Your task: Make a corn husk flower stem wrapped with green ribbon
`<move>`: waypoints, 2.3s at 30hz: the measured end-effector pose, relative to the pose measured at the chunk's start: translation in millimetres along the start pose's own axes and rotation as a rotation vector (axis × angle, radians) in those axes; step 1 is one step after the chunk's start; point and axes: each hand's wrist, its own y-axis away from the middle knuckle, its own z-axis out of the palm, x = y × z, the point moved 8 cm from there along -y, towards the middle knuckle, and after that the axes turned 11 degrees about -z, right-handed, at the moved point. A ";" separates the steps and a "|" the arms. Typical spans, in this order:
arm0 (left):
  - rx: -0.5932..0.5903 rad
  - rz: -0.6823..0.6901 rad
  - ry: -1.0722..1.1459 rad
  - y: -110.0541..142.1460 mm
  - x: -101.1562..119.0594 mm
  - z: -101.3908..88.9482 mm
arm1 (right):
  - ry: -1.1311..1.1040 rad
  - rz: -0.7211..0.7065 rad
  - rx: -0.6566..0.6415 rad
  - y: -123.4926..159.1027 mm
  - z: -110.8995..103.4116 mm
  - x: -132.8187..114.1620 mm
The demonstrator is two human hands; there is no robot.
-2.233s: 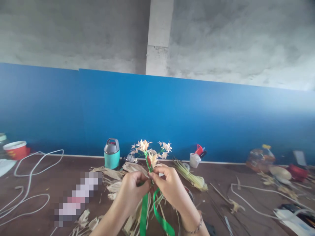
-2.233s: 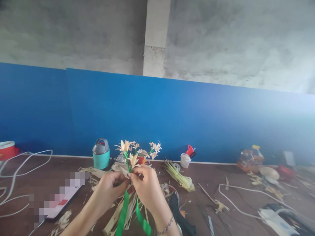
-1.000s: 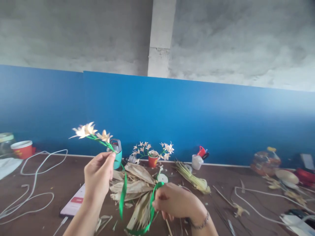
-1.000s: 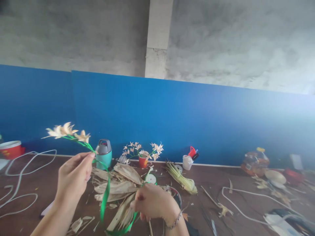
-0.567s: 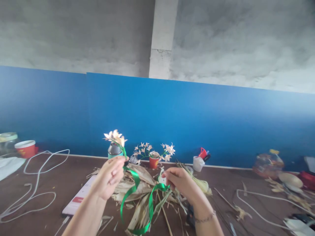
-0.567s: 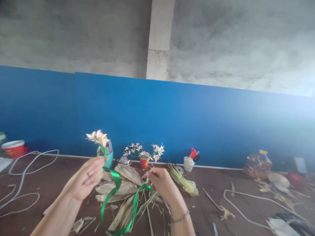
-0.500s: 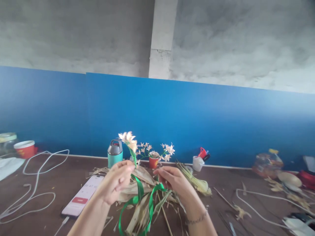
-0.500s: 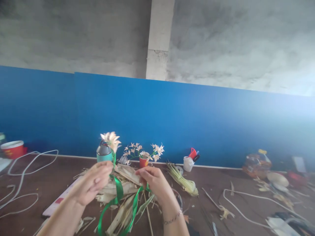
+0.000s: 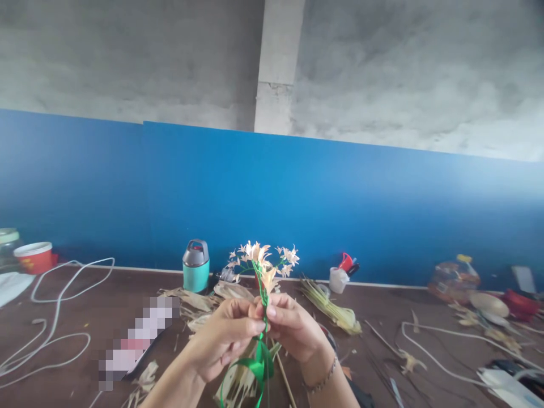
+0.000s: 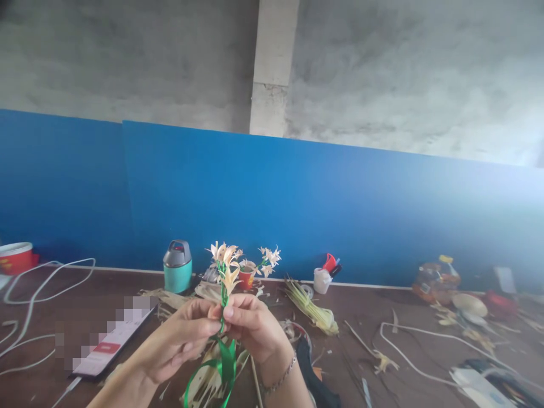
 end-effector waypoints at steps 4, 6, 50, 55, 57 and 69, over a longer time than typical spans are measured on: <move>-0.050 -0.036 -0.036 0.9 -3.1 4.0 | 0.007 0.030 -0.001 2.0 -2.6 1.2; -0.101 -0.046 -0.052 1.2 -4.5 4.9 | 0.008 0.044 0.009 3.3 -3.7 0.5; 0.335 0.048 -0.565 8.0 11.4 -10.4 | 0.527 0.030 0.313 4.1 -14.0 -25.5; 0.296 -0.008 -0.350 6.9 5.8 -16.5 | 0.251 -0.027 0.226 1.2 -7.9 -18.5; 0.234 0.005 -0.224 7.8 7.7 -14.1 | 0.140 -0.031 0.150 1.6 -3.3 -14.5; 0.131 0.015 -0.111 11.7 5.0 -5.7 | -0.045 -0.056 0.132 1.5 6.3 -10.2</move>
